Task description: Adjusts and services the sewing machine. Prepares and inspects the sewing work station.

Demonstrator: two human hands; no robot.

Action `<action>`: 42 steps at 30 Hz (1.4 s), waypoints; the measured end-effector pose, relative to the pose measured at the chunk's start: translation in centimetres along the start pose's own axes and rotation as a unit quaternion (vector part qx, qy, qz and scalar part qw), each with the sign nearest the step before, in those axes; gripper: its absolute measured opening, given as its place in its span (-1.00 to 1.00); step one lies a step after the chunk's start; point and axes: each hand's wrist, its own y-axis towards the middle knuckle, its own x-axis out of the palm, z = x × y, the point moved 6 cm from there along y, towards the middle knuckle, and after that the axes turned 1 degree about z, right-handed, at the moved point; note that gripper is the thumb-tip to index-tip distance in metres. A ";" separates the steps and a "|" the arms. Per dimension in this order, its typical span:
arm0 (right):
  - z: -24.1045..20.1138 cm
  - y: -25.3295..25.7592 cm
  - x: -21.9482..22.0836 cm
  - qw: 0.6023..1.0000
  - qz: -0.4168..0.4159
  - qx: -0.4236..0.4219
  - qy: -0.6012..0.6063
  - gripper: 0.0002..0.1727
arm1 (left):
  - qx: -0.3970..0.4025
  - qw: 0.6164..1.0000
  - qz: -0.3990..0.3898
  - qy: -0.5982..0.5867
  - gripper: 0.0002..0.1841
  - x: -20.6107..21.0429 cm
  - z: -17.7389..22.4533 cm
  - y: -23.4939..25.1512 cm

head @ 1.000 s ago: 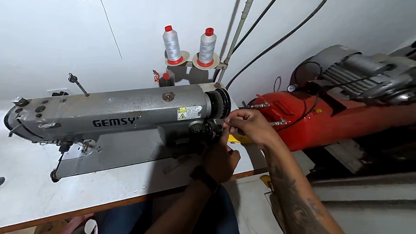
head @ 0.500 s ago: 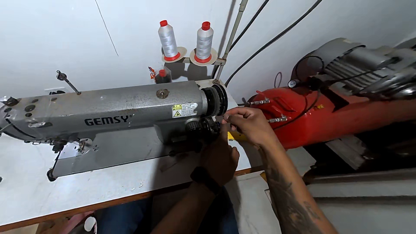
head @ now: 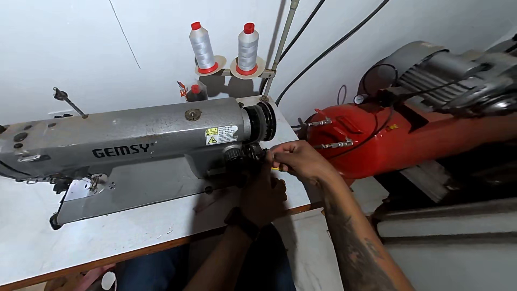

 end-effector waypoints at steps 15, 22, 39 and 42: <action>0.1 6.6 0.1 0.990 -0.140 0.004 0.006 -0.88 | -0.002 0.996 0.007 -0.094 -0.15 -0.5 -0.3 -0.2; -3.1 3.4 -1.0 0.993 -0.091 -0.033 -0.070 -0.87 | 0.013 0.997 0.009 -0.080 -0.14 -0.6 -0.4 -0.3; -0.1 0.1 -0.4 0.994 -0.039 -0.075 0.063 -0.84 | 0.013 0.994 0.006 -0.110 -0.24 -1.1 -0.9 -1.1; 0.4 -0.3 -0.8 0.995 -0.029 -0.067 0.062 -0.85 | 0.014 0.994 0.008 -0.112 -0.26 -1.1 -1.0 -1.2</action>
